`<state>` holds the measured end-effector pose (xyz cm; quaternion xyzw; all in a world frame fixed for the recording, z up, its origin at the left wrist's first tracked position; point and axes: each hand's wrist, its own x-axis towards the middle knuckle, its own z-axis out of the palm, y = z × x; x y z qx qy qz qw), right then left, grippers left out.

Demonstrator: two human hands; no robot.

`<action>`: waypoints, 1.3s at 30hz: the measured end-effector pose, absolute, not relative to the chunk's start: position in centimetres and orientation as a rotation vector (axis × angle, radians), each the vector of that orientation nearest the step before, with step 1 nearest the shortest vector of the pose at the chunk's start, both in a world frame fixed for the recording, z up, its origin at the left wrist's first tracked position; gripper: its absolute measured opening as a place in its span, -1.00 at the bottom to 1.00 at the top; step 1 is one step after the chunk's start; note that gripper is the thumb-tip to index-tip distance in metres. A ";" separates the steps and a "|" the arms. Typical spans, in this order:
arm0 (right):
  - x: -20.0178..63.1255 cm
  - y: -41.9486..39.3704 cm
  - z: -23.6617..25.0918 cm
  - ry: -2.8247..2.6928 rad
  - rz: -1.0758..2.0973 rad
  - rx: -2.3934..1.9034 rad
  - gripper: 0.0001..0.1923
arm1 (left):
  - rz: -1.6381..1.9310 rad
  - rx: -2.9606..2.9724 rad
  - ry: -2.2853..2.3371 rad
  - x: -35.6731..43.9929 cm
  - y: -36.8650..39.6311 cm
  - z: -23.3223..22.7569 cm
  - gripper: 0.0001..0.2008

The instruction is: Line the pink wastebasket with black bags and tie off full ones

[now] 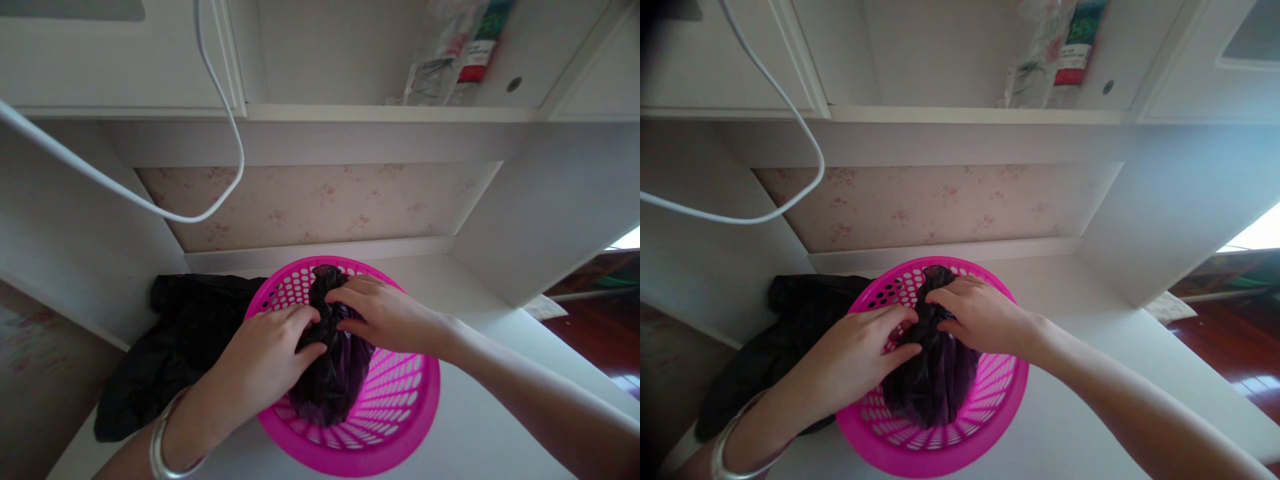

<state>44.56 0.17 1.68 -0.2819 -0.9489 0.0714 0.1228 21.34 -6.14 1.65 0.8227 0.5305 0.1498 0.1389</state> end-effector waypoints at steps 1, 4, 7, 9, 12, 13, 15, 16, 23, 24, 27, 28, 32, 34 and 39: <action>44.4 0.2 1.5 -2.772 0.200 -0.827 -0.64 | 0.414 2.388 1.523 21.6 -6.1 1.7 -0.87; 44.1 0.2 1.0 -2.760 0.228 -0.840 -0.64 | 0.461 2.373 1.460 21.5 -6.2 2.0 -0.86; 44.7 0.2 1.0 -2.712 0.290 -0.877 -0.73 | 0.552 2.372 1.482 20.1 -6.2 2.2 -0.86; 45.7 0.3 1.2 -2.659 0.351 -0.960 -0.71 | 0.600 2.409 1.519 18.6 -5.9 2.1 -0.85; 47.8 0.3 1.7 -2.604 0.367 -1.051 -0.70 | 0.628 2.418 1.520 16.0 -5.4 1.9 -0.80; 48.4 0.3 1.8 -2.604 0.348 -1.047 -0.69 | 0.616 2.404 1.515 15.3 -5.3 1.9 -0.80; 49.4 -0.1 2.1 -2.612 0.328 -0.995 -0.68 | 0.626 2.394 1.526 14.6 -5.3 1.8 -0.81; 49.6 -0.4 2.2 -2.610 0.337 -0.957 -0.68 | 0.666 2.405 1.546 14.7 -5.4 1.8 -0.84; 46.8 -2.1 2.2 -2.636 0.497 -0.923 -0.76 | 0.603 2.612 1.300 20.2 -5.9 2.0 -0.84; 46.5 -2.1 2.2 -2.661 0.480 -0.906 -0.80 | 0.581 2.612 1.298 20.6 -5.7 2.0 -0.94; 47.0 -1.8 2.3 -2.671 0.442 -0.832 -0.80 | 0.655 2.548 1.368 19.8 -5.0 2.1 -0.80; 47.6 -1.8 2.4 -2.637 0.439 -0.840 -0.77 | 0.714 2.514 1.410 19.0 -4.7 2.1 -0.81; 51.8 -1.8 2.5 -2.419 0.511 -1.060 -0.74 | 0.970 2.260 1.699 14.0 -3.1 1.6 -0.86; 53.9 -2.0 2.1 -2.273 0.592 -1.152 -0.71 | 1.028 2.185 1.773 12.0 -2.4 1.2 -0.85; 54.6 -3.3 1.4 -2.096 0.622 -1.058 -0.48 | 1.442 2.199 1.866 13.7 -3.8 1.3 -0.79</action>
